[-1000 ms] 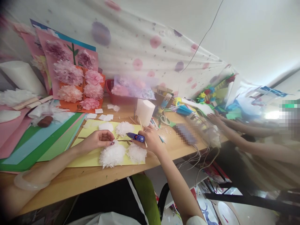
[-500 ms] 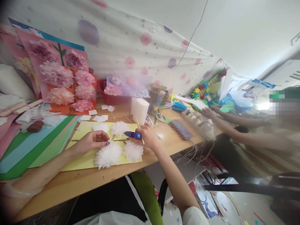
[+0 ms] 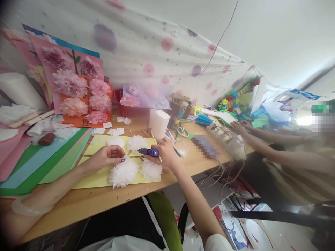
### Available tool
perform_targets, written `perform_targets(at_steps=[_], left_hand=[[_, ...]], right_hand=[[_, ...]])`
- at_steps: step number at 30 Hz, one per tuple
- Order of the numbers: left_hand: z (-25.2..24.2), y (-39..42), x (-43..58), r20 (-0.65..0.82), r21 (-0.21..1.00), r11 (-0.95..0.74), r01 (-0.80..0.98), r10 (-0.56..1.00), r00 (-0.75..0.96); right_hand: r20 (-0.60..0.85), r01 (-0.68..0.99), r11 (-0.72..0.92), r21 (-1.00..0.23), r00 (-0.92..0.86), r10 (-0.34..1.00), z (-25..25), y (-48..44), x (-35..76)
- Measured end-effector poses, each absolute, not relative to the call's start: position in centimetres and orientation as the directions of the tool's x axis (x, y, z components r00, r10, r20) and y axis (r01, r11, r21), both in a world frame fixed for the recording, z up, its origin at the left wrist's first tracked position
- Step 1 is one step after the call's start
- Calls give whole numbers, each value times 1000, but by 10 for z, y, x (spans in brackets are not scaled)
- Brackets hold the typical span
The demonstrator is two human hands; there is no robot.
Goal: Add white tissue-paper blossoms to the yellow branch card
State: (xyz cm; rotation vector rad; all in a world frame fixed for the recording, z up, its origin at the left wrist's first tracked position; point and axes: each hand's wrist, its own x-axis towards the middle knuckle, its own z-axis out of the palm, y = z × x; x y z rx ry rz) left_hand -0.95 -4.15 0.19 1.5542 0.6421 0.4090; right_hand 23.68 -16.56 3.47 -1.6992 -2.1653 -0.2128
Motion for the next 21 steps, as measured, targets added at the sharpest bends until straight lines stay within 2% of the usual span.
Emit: perform_targets(at_steps=[18,21], left_hand=[[-1,-40,-10,-122,989,5,151,616,779],[1,-41,-10,-129,988,18,151,618,775]], right_hand=[[355,978,207,-38,-180,917,34,-174,242],[342,974,216,-73,-179,923,35,-175,242]])
